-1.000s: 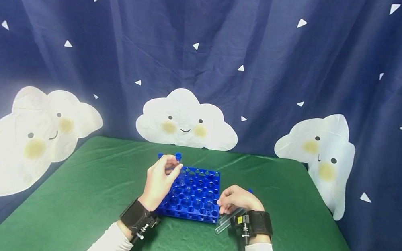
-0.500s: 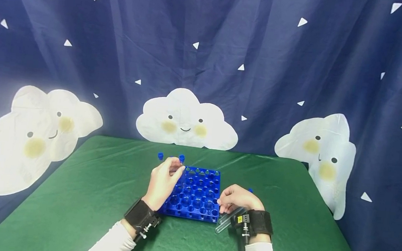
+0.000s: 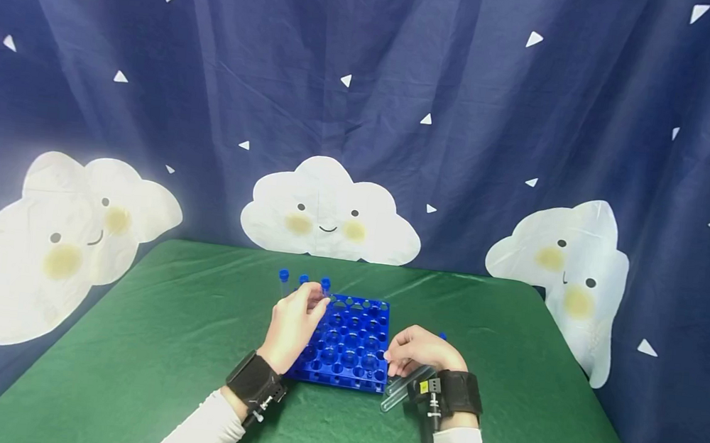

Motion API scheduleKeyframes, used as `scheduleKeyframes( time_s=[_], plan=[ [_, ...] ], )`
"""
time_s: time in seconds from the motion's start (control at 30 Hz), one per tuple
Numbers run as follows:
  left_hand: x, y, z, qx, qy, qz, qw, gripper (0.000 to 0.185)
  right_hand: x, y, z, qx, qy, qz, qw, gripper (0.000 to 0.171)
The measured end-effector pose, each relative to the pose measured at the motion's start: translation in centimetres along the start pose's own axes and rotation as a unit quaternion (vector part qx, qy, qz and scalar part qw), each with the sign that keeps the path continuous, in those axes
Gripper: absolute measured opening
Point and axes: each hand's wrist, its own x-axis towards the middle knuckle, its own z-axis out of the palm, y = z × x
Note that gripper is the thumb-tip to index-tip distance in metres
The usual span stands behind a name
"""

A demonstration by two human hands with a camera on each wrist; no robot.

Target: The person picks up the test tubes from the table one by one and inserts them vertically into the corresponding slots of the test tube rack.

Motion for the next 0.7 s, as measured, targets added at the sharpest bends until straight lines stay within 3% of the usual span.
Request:
scheduleKeyframes(
  time_s=[0.7],
  plan=[
    [-0.1,-0.08,0.02,0.025,0.001,0.014,0.9996,0.021,-0.04,-0.03,0.02,-0.002,-0.001,-0.002,1.0,0.025]
  ],
)
